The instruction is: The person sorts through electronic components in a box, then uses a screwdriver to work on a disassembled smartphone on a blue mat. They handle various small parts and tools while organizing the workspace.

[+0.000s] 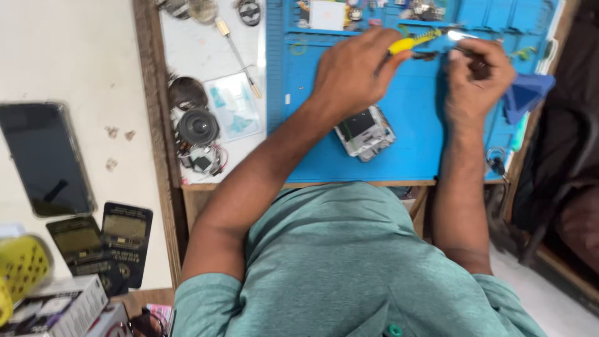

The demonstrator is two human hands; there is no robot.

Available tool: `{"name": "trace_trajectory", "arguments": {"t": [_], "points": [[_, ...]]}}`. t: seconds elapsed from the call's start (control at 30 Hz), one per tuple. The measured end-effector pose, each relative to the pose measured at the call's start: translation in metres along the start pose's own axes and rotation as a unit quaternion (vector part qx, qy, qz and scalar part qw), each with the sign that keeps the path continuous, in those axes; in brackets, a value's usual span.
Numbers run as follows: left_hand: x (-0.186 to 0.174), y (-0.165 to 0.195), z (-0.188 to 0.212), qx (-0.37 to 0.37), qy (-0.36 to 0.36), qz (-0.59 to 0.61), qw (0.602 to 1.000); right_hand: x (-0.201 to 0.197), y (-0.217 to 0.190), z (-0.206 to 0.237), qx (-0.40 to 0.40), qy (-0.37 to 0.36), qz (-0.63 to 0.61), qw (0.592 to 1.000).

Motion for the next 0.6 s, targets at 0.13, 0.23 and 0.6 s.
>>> {"name": "trace_trajectory", "arguments": {"t": [0.13, 0.23, 0.6], "points": [[-0.017, -0.003, -0.01, -0.006, 0.001, -0.002, 1.0, 0.006, -0.001, 0.0, 0.028, 0.021, -0.006, 0.999], [-0.043, -0.006, -0.016, 0.003, 0.06, 0.032, 0.998, -0.002, -0.009, 0.001, -0.001, 0.062, 0.011, 0.998], [-0.084, 0.024, -0.005, -0.01, 0.036, -0.023, 0.999, -0.063, -0.012, 0.002, -0.006, 0.176, -0.069, 0.982]]}}
Point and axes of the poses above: each hand's wrist, its own z-axis away from the middle knuckle, its own x-axis out of the palm, y = z × x, the point moved 10 cm from there along -z, towards the middle knuckle, and after that the axes turned 7 degrees about y, right-handed, at the moved point
